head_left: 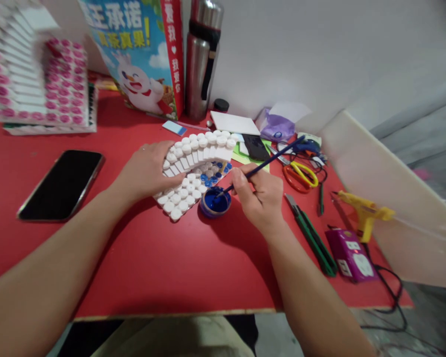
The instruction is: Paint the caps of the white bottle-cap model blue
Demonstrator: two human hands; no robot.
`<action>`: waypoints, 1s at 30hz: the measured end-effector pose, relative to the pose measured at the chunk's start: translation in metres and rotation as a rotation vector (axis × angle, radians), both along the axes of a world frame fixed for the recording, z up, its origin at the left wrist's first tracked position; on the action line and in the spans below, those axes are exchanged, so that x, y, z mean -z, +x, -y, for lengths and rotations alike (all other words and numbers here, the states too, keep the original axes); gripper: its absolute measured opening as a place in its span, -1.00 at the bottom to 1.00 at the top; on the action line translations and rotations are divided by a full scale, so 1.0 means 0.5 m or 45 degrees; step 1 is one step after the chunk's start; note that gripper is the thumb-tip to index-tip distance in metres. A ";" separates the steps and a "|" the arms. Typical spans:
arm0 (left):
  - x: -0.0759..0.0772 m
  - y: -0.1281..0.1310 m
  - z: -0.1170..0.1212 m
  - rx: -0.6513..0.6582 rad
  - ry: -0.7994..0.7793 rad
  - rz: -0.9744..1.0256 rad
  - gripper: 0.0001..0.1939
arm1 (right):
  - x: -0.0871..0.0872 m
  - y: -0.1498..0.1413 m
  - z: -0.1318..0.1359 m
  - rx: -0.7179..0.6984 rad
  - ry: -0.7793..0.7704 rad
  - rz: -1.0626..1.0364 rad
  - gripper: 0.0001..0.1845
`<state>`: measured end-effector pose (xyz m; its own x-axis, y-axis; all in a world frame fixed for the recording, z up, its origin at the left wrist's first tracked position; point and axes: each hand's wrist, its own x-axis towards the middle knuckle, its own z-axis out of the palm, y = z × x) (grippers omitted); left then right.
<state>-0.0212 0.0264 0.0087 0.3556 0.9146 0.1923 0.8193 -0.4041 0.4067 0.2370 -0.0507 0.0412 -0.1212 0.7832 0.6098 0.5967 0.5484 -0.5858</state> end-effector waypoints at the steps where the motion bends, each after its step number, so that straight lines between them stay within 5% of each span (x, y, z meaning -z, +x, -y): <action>1: 0.000 0.000 0.000 -0.003 0.002 -0.001 -0.24 | 0.001 0.000 -0.001 0.000 -0.001 0.008 -0.61; 13: 0.000 0.001 0.001 -0.003 0.003 0.013 -0.24 | 0.007 0.000 -0.007 -0.016 -0.005 0.034 -0.58; 24: 0.000 -0.001 0.001 -0.013 -0.024 -0.019 -0.19 | -0.003 0.003 -0.002 0.030 -0.073 -0.245 -0.59; 30: 0.008 -0.002 -0.003 -0.018 0.000 0.001 -0.20 | 0.005 0.001 -0.004 -0.010 -0.039 -0.104 -0.59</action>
